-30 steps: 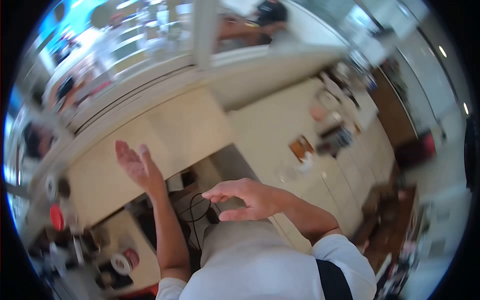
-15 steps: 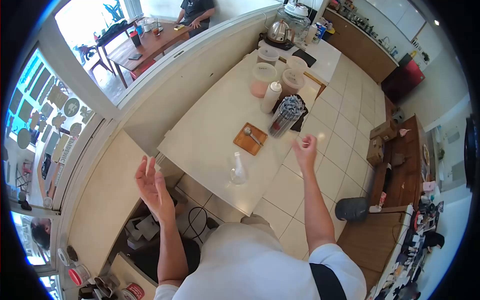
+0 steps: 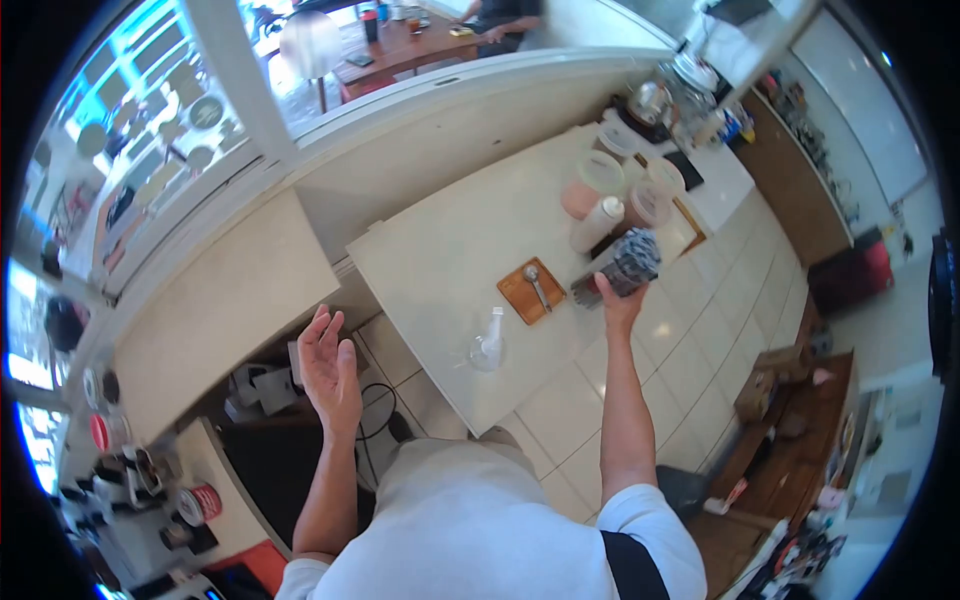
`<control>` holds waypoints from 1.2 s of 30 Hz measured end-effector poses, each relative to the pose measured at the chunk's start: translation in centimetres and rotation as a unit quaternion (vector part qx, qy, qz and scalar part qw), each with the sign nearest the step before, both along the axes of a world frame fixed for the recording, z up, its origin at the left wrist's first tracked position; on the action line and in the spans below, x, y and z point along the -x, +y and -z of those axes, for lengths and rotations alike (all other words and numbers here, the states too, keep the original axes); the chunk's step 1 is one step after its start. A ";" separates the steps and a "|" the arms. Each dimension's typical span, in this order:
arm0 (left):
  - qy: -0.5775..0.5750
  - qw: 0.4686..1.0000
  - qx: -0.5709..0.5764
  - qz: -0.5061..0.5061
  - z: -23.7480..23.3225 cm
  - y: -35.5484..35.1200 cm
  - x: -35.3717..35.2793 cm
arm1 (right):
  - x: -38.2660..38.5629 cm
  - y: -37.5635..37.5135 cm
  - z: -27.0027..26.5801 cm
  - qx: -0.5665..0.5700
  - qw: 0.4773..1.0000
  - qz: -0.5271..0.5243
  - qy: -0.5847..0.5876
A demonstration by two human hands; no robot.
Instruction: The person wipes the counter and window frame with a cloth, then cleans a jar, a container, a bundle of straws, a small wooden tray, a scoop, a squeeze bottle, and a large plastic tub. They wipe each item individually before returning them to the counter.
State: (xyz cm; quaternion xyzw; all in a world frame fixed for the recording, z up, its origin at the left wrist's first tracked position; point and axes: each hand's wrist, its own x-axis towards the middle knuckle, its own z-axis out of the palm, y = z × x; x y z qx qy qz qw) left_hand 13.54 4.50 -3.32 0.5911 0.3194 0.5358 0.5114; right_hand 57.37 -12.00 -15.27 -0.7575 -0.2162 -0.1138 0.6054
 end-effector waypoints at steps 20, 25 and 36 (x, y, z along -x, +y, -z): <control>0.099 0.948 -0.159 -0.257 -3.6 8.8 18.5 | 47.4 32.8 -22.3 -0.005 0.735 -0.674 0.073; 0.137 0.873 -0.126 -0.450 0.0 14.9 28.2 | 62.7 40.8 -18.9 -0.018 0.716 -0.698 -0.004; 0.131 0.780 -0.087 -0.606 4.3 23.1 41.4 | 81.0 46.1 -17.4 0.084 0.683 -0.724 -0.058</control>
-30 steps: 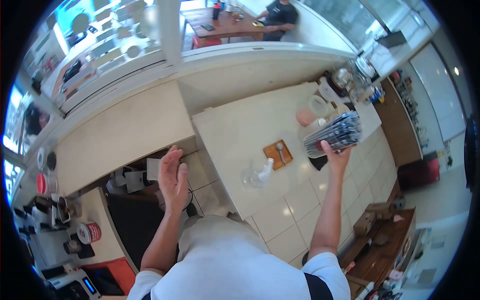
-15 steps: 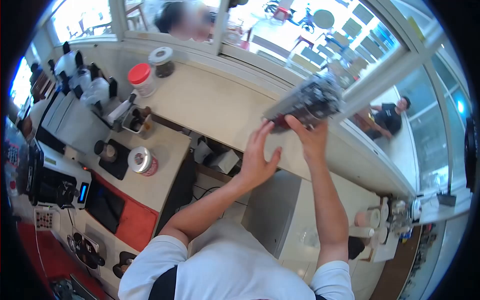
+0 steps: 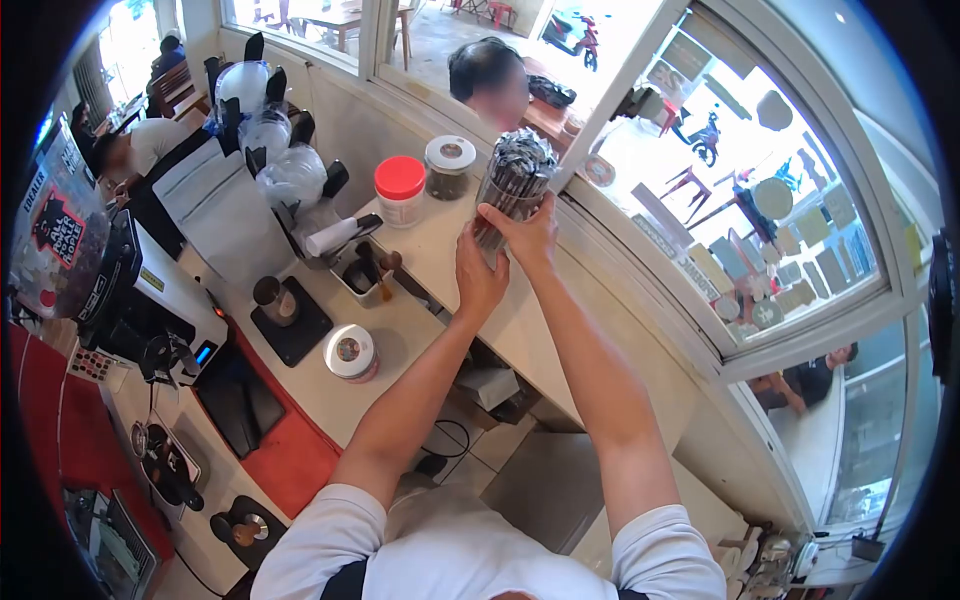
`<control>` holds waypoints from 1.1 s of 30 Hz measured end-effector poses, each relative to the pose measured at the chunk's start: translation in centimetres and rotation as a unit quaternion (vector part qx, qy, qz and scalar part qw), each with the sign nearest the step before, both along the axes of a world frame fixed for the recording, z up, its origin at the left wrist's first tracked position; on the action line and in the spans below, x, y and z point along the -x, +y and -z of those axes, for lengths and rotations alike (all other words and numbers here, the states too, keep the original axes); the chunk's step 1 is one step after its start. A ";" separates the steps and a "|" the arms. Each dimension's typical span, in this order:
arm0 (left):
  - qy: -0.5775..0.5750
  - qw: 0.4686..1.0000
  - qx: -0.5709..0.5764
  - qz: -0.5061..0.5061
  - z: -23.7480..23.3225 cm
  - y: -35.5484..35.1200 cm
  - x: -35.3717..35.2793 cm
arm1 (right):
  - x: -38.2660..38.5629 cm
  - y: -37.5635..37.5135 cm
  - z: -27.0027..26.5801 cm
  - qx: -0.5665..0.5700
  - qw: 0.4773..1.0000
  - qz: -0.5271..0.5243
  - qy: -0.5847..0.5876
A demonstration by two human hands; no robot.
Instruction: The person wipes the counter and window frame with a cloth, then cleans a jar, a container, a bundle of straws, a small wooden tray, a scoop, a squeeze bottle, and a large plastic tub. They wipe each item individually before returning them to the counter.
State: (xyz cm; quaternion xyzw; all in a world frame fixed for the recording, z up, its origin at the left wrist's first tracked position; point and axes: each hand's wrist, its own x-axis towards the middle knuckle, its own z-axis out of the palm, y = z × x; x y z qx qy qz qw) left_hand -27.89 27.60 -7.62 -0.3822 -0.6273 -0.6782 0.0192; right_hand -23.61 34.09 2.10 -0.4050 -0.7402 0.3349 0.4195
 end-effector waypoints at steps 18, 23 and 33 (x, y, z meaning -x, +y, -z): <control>-0.022 0.999 0.032 -0.030 3.1 6.7 4.9 | -8.6 -6.2 2.8 0.127 0.988 -0.091 0.000; 0.045 0.995 0.064 -0.064 4.1 7.2 6.0 | -21.0 -16.0 0.1 0.228 0.968 -0.106 0.023; -0.089 0.993 0.063 -0.055 3.3 6.0 0.3 | -43.3 -34.8 -3.0 0.231 0.962 -0.006 0.145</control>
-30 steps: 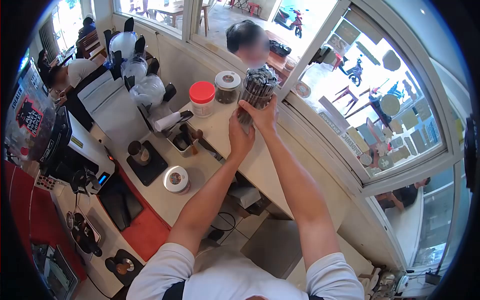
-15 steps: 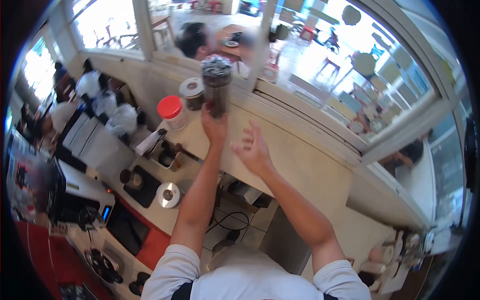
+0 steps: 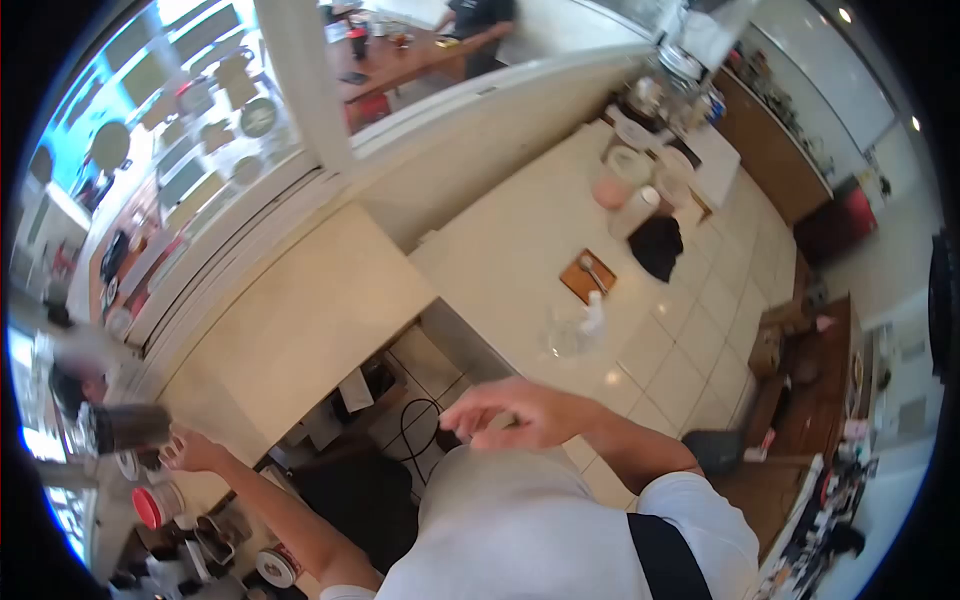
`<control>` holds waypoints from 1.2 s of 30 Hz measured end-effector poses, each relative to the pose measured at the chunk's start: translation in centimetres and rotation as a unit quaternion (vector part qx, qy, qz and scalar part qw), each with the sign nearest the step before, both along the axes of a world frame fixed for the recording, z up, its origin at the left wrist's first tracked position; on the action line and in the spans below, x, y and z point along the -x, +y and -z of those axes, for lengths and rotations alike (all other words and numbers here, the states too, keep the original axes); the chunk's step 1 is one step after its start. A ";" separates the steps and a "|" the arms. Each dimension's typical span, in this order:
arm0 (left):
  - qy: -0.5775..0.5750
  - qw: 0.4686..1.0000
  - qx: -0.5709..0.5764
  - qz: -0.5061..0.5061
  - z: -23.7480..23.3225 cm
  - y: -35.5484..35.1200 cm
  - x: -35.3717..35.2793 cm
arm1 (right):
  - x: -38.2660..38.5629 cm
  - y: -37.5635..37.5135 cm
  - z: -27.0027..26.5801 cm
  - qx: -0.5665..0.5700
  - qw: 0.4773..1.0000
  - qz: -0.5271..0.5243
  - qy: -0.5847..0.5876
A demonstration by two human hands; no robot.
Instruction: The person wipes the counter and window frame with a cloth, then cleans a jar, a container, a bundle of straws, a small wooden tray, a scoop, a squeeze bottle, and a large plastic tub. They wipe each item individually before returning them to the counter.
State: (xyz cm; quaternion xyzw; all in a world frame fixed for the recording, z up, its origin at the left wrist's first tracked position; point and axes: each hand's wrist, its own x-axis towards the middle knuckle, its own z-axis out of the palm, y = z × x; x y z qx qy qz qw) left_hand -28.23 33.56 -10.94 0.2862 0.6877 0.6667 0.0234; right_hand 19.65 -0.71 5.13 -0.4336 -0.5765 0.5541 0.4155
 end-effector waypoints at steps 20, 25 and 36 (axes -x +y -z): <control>-0.007 0.852 0.044 0.521 -11.0 -28.6 -44.5 | -32.6 -6.7 24.4 0.084 0.722 0.504 -0.467; 0.005 0.849 0.046 0.527 -11.9 -32.5 -47.0 | -34.0 -5.0 25.7 0.146 0.755 0.440 -0.464; -0.011 0.778 0.046 0.627 -11.2 -36.8 -51.9 | -34.7 -7.0 24.1 0.042 0.788 0.401 -0.465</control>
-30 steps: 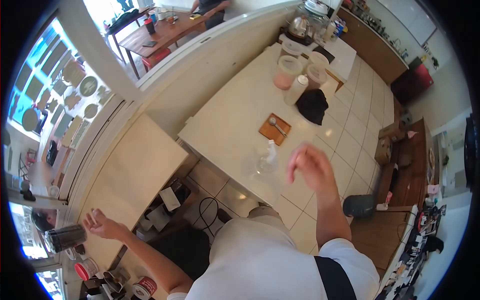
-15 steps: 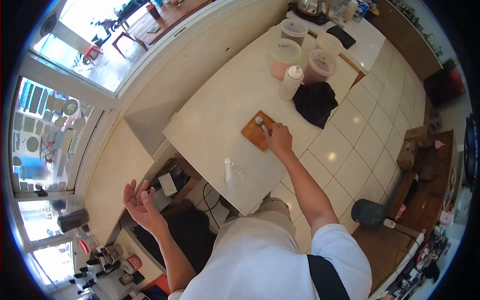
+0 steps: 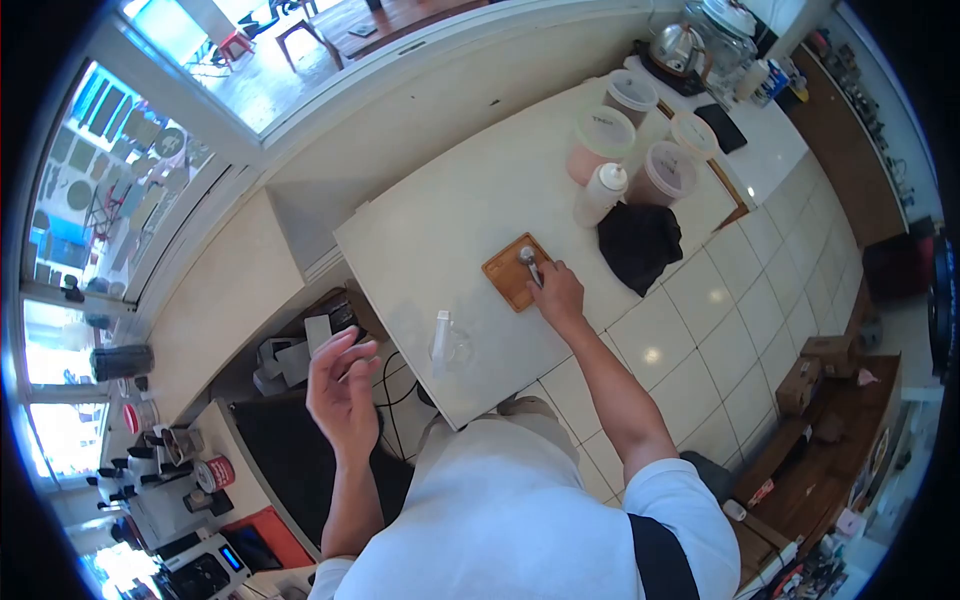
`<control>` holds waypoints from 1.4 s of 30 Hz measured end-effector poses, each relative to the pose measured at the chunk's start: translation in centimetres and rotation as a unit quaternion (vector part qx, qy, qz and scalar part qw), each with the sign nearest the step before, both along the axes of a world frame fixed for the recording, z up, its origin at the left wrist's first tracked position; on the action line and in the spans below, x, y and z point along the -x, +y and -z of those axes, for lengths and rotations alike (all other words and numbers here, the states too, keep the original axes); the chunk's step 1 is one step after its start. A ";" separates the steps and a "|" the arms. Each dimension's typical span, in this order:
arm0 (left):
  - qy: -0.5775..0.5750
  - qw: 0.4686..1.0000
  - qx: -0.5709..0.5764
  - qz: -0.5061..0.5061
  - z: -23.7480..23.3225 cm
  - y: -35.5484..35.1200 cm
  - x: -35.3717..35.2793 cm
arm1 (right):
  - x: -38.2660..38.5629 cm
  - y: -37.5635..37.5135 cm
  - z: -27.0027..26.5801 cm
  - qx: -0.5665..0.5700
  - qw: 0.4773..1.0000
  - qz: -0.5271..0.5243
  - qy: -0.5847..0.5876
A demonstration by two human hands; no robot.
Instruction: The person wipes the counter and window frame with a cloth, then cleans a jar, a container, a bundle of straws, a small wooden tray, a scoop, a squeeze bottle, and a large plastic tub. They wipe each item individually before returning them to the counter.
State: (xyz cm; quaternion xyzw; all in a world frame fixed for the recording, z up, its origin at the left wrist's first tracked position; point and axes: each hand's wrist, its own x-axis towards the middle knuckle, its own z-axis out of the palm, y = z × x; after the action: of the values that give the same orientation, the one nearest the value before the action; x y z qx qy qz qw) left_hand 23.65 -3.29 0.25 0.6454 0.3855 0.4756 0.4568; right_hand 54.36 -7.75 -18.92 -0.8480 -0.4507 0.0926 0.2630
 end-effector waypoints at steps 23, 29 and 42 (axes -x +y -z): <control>0.228 0.911 0.066 0.338 -1.5 -2.8 -0.6 | -12.5 -6.2 0.3 0.090 0.968 0.150 -0.180; 0.199 0.825 0.201 0.489 6.8 -5.8 -8.6 | -16.1 -9.1 6.1 0.069 0.980 0.184 0.014; 0.436 0.895 -0.046 0.087 18.4 -0.3 -23.8 | -6.4 -20.1 -4.4 -0.397 0.666 0.252 0.579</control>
State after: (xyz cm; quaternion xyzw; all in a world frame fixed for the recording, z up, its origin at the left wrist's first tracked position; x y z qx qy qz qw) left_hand 47.45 -3.57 -18.17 0.8390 0.4663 0.1220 0.2524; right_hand 60.81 -27.83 -14.49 -0.5207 0.0285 0.3075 0.7960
